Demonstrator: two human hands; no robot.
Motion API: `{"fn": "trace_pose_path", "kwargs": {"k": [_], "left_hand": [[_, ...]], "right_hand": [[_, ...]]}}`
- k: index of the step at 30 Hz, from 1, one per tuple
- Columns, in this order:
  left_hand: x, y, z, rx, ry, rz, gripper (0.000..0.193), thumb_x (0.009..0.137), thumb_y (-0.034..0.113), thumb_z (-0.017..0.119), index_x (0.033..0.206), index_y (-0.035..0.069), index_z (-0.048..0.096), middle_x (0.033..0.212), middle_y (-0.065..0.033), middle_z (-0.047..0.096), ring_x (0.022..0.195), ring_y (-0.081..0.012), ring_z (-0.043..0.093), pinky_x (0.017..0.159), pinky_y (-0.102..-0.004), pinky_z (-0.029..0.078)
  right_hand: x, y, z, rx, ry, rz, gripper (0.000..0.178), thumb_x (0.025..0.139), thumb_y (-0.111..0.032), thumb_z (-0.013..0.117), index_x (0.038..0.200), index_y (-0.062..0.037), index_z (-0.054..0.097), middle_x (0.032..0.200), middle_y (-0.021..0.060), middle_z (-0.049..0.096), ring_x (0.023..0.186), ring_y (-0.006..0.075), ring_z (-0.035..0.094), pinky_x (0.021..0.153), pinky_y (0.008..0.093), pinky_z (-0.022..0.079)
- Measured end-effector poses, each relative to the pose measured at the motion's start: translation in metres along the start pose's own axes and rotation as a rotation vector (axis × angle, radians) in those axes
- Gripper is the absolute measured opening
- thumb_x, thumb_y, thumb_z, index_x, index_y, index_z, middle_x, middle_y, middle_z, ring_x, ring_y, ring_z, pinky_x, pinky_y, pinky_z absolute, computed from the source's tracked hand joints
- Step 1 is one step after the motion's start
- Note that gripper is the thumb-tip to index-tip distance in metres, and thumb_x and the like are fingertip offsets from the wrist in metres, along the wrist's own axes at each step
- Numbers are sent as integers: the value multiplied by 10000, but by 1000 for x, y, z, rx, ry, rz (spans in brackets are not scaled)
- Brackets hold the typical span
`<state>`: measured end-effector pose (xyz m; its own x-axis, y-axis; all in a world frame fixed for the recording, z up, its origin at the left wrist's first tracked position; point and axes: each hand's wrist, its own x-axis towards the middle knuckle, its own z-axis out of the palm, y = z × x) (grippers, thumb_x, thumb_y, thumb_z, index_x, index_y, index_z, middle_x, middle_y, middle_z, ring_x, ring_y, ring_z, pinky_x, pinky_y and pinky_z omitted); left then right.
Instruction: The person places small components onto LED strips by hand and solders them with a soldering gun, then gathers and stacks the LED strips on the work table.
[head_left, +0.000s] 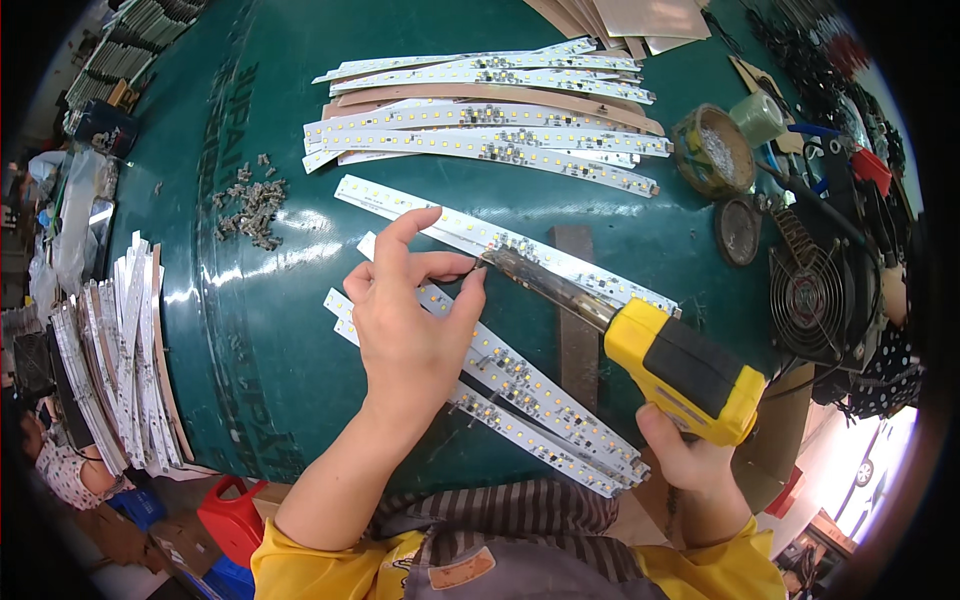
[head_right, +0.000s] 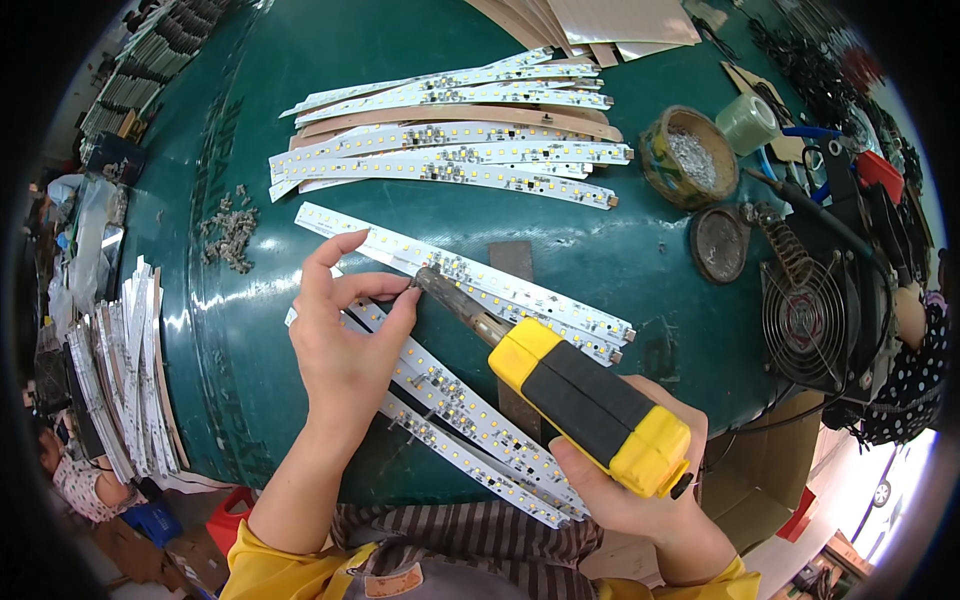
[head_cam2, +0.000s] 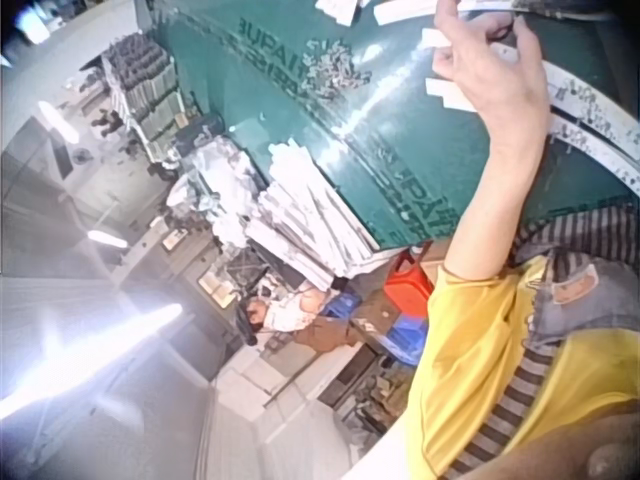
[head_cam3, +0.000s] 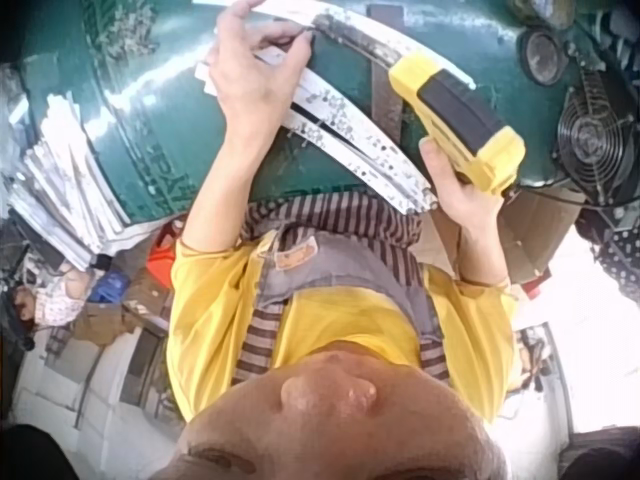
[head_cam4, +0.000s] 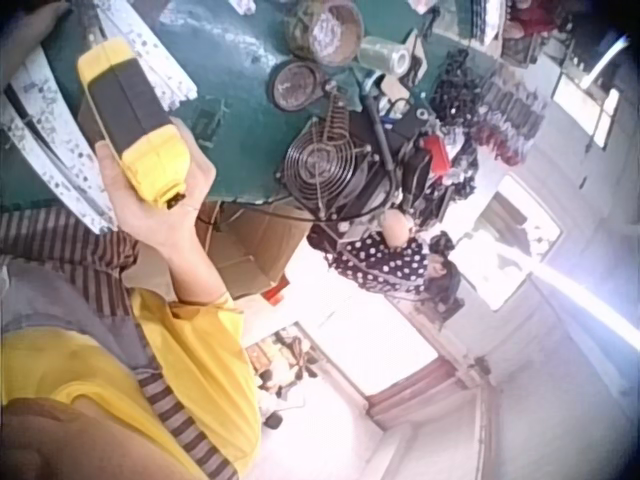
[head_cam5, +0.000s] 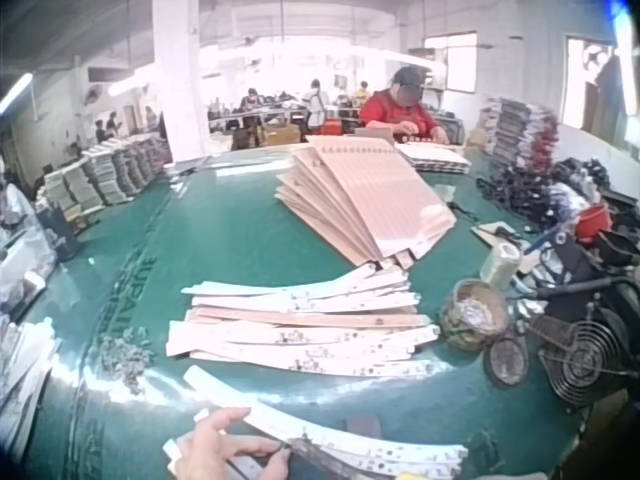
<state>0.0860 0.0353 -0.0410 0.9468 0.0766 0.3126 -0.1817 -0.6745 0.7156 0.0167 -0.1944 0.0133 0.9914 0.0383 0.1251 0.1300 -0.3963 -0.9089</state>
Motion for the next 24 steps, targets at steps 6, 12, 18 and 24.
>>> {"fn": "trace_pose_path", "kwargs": {"k": [6,12,18,24], "left_hand": [[0,-1,0,-21,3,12,598,750,27,760,1277,81,483,801,1,717,745,-162,658,912,-361,340],[0,0,0,-13,2,19,609,751,20,756,1287,78,474,796,4,715,739,-166,658,905,-365,340],[0,-1,0,-14,6,33,608,754,15,750,1290,75,470,797,-10,718,729,-171,664,904,-368,343],[0,-3,0,-19,6,29,609,753,15,751,1289,74,469,800,-13,719,729,-173,666,910,-370,342]], "right_hand": [[-2,3,0,15,9,19,281,717,-78,776,978,-6,701,859,90,662,685,184,637,608,263,484],[-1,4,1,-18,9,0,265,714,-84,766,964,-18,709,816,84,645,641,184,621,575,267,470],[0,1,-1,-60,-38,26,273,718,-81,765,973,-7,702,808,78,641,637,185,619,574,262,470],[-6,-3,0,-18,-8,245,306,736,-91,769,1017,6,693,866,94,674,713,191,667,635,268,507]]}}
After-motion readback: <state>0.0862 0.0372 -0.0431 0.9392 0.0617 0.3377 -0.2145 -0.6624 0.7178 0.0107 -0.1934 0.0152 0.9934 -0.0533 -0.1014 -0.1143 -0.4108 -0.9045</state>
